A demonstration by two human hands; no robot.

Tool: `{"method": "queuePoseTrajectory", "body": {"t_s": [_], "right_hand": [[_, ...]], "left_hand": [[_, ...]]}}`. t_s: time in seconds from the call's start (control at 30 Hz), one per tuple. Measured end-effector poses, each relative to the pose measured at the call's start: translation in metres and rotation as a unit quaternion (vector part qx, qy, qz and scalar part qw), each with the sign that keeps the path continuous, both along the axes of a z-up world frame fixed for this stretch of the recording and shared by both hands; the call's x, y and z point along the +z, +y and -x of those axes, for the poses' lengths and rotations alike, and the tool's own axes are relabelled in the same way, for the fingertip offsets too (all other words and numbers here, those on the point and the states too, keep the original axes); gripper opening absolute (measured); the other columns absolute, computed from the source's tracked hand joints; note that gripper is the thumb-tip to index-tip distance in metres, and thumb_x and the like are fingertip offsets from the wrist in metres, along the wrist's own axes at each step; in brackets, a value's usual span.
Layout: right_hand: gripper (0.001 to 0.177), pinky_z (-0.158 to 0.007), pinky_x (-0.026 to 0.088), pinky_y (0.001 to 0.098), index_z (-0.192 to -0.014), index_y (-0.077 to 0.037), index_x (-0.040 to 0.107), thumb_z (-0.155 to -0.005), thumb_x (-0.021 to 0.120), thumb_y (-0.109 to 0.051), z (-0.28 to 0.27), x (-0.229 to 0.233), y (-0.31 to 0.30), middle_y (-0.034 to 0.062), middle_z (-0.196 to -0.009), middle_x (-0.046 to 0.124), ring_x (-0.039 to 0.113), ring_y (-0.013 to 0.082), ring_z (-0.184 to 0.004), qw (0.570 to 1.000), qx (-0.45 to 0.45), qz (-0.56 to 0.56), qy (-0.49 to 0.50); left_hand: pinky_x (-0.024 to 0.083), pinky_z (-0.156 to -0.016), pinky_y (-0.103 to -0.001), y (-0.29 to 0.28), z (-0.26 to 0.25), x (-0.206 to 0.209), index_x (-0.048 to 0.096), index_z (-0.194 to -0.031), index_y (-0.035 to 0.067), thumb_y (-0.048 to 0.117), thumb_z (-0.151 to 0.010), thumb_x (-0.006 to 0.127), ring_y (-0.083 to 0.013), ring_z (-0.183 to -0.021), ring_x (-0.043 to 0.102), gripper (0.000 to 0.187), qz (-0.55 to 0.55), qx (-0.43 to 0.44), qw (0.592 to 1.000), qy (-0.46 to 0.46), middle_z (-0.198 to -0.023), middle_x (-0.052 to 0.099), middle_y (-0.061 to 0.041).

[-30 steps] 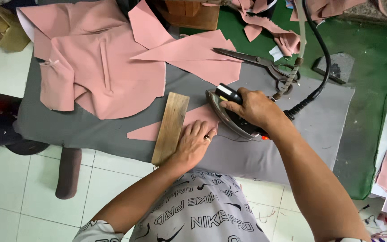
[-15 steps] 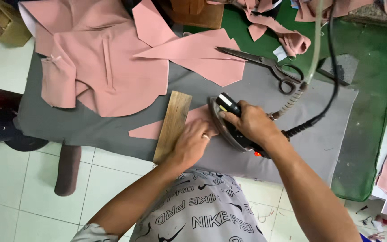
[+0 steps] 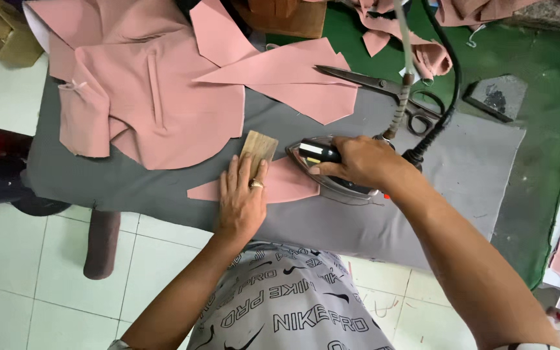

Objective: The person irons a pink fabric piece on a work table using a steam iron and a wooden block. They repeatedly press and smooth the fabric, adjusting its position and using the block to press seams flat.

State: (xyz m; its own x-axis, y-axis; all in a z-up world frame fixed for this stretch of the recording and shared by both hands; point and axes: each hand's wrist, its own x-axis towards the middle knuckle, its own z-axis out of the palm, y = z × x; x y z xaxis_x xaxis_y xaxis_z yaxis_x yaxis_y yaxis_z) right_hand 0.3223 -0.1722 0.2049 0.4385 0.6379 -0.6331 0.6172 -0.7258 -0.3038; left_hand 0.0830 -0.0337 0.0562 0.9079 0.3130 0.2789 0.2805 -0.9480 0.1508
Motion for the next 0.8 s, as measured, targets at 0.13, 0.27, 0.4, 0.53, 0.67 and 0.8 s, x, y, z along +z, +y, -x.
{"method": "queuePoseTrajectory", "body": {"t_s": [0.13, 0.27, 0.4, 0.53, 0.67, 0.8], "right_hand": [[0.064, -0.088, 0.057, 0.0505, -0.11, -0.009, 0.073, -0.086, 0.069, -0.068, 0.01, 0.0, 0.012, 0.0213, -0.097, 0.076, 0.074, 0.0395, -0.102, 0.999, -0.011, -0.035, -0.014], [0.073, -0.088, 0.059, 0.0438, -0.108, -0.014, 0.071, -0.088, 0.055, -0.082, 0.009, -0.008, 0.012, 0.0136, -0.094, 0.078, 0.076, 0.0319, -0.099, 0.998, 0.046, -0.004, -0.05], [0.069, -0.087, 0.059, 0.0429, -0.102, -0.02, 0.072, -0.083, 0.055, -0.084, -0.001, -0.029, 0.013, 0.0079, -0.091, 0.079, 0.076, 0.0284, -0.099, 0.992, 0.109, -0.003, -0.062], [0.062, -0.085, 0.06, 0.0404, -0.098, -0.026, 0.071, -0.078, 0.061, -0.083, -0.002, -0.046, 0.017, 0.0039, -0.086, 0.078, 0.076, 0.0243, -0.095, 0.975, 0.198, -0.007, -0.098], [0.041, -0.081, 0.061, 0.0359, -0.088, -0.028, 0.074, -0.079, 0.065, -0.068, 0.008, -0.045, 0.031, -0.0025, -0.078, 0.077, 0.077, 0.0192, -0.089, 0.941, 0.31, 0.001, -0.137], [0.036, -0.077, 0.061, 0.0366, -0.087, -0.026, 0.074, -0.081, 0.065, -0.06, 0.019, -0.045, 0.043, 0.0005, -0.077, 0.076, 0.077, 0.0205, -0.085, 0.928, 0.344, -0.016, -0.144]], "left_hand": [[0.041, -0.105, -0.06, -0.003, -0.001, 0.003, 0.06, -0.142, 0.008, 0.02, -0.087, 0.071, -0.0491, -0.141, 0.045, 0.058, -0.019, 0.003, 1.0, 0.007, -0.15, 0.05, -0.026], [0.044, -0.102, -0.06, 0.0, 0.007, 0.008, 0.052, -0.15, 0.011, 0.02, -0.092, 0.067, -0.0522, -0.139, 0.046, 0.061, 0.001, 0.021, 0.999, -0.03, -0.15, 0.046, -0.03], [0.051, -0.086, -0.054, 0.015, 0.027, -0.015, 0.048, -0.156, 0.014, 0.031, -0.094, 0.066, -0.0471, -0.116, 0.061, 0.068, 0.031, 0.066, 0.997, -0.007, -0.141, 0.051, -0.029], [0.051, -0.083, -0.053, 0.039, 0.043, -0.01, 0.053, -0.153, 0.018, 0.03, -0.086, 0.074, -0.0461, -0.113, 0.062, 0.071, 0.082, 0.04, 0.996, 0.025, -0.135, 0.054, -0.028], [0.052, -0.08, -0.052, 0.057, 0.062, -0.022, 0.054, -0.153, 0.03, 0.036, -0.08, 0.076, -0.0398, -0.113, 0.062, 0.076, 0.071, 0.021, 0.997, 0.038, -0.14, 0.054, -0.018], [0.052, -0.08, -0.053, 0.06, 0.061, -0.013, 0.054, -0.154, 0.03, 0.034, -0.081, 0.075, -0.0408, -0.109, 0.063, 0.076, 0.081, 0.017, 0.996, 0.04, -0.137, 0.056, -0.019]]}}
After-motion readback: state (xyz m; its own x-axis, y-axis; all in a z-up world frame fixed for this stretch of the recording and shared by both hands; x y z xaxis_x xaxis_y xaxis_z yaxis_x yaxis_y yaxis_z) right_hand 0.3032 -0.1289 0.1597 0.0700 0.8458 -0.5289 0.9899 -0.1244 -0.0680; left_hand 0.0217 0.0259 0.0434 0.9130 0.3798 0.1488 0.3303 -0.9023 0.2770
